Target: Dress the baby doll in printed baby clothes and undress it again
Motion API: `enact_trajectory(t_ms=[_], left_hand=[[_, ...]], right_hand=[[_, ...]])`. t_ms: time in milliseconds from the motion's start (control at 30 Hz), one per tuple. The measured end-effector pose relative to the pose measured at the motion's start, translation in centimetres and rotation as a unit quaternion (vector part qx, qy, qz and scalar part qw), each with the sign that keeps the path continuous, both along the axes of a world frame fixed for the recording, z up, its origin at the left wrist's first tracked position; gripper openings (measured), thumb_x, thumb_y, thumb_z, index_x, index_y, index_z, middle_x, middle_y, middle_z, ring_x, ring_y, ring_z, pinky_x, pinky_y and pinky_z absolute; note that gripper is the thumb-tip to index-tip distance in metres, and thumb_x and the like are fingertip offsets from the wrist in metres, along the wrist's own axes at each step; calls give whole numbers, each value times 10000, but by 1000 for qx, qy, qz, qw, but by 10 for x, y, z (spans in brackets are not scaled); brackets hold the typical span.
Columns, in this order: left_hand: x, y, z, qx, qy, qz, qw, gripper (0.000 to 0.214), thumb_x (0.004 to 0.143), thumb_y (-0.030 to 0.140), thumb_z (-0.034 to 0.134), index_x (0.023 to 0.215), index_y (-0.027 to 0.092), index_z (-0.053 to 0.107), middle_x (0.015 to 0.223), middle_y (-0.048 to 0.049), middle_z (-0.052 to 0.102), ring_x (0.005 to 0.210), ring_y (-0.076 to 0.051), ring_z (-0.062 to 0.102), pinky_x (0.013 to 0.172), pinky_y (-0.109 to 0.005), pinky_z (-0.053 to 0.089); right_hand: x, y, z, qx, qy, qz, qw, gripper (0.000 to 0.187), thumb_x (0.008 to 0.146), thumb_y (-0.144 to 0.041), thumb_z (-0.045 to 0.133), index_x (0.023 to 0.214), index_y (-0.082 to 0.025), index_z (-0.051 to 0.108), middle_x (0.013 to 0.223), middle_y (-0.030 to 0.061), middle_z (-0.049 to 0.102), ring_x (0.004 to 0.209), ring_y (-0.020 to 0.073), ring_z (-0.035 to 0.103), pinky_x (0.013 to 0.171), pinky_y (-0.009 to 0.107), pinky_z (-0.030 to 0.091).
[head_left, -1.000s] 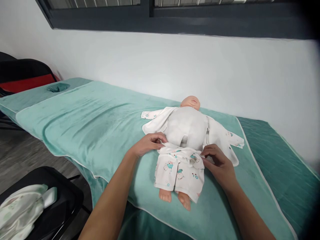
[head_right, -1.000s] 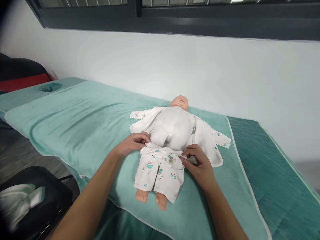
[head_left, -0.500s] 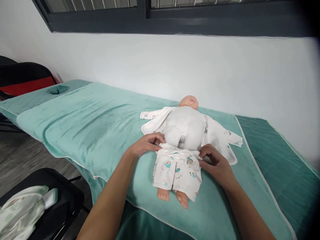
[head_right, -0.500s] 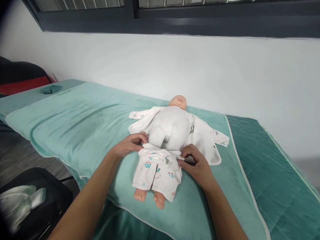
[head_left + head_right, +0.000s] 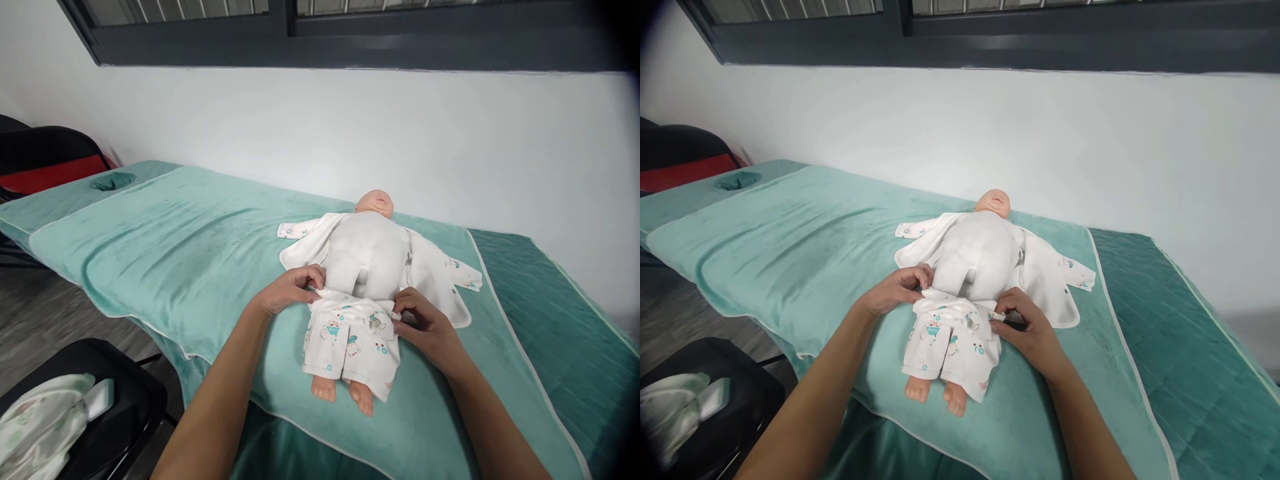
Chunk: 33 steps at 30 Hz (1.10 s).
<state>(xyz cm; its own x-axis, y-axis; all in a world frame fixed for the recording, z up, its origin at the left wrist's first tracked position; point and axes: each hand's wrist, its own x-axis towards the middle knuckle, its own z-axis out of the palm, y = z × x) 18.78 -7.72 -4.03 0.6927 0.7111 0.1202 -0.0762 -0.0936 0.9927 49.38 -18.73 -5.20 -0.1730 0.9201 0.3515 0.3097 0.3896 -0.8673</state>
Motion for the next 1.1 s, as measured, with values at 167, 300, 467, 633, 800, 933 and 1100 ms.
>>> enact_trajectory(t_ms=[167, 300, 467, 633, 800, 933, 1100], left_hand=[[1, 0, 0, -22, -10, -11, 1000, 234, 704, 233, 797, 832, 179, 609, 970, -17, 489, 870, -139, 456, 788, -259, 372], [2, -1, 2, -18, 0, -13, 1000, 211, 715, 233, 787, 835, 172, 626, 973, -20, 492, 883, -144, 453, 802, -262, 364], [1, 0, 1, -8, 3, -21, 1000, 182, 720, 219, 782, 833, 168, 649, 995, -28, 499, 900, -148, 471, 814, -269, 374], [2, 0, -3, -21, -41, 2, 999, 188, 751, 220, 767, 784, 158, 593, 927, -20, 518, 841, -130, 481, 752, -256, 374], [8, -2, -5, -52, -59, 99, 992, 228, 814, 303, 733, 836, 174, 547, 832, 11, 533, 736, -102, 465, 670, -234, 340], [13, -1, -7, -56, -50, 157, 985, 239, 854, 364, 689, 866, 187, 529, 736, 45, 479, 645, -85, 410, 603, -224, 302], [20, -2, -8, -39, -9, 204, 978, 257, 875, 413, 649, 863, 197, 511, 730, 49, 461, 633, -87, 394, 578, -226, 293]], right_hand=[[3, 1, -1, -3, -9, 26, 1000, 102, 844, -286, 734, 842, -257, 636, 949, 36, 542, 879, 195, 536, 761, 318, 424], [5, 1, -1, -20, 21, 48, 998, 66, 844, -264, 735, 878, -275, 680, 986, 43, 545, 913, 200, 545, 777, 322, 435], [5, -1, 0, -56, 56, 68, 995, 105, 822, -244, 758, 874, -267, 670, 1007, 38, 541, 923, 191, 543, 780, 315, 442], [7, -1, -4, -25, 68, 47, 996, 60, 865, -247, 714, 852, -261, 658, 871, 17, 590, 870, 183, 547, 788, 318, 428], [7, 3, -9, -47, 96, -88, 990, 116, 868, -347, 714, 871, -250, 651, 854, 7, 615, 800, 160, 539, 726, 292, 418], [9, 11, 0, -88, 113, -141, 980, 203, 865, -417, 704, 843, -239, 608, 699, -31, 529, 613, 114, 425, 553, 254, 325], [14, 36, 28, -66, 87, -137, 985, 224, 860, -418, 695, 829, -233, 572, 697, -30, 526, 649, 126, 460, 596, 261, 360]])
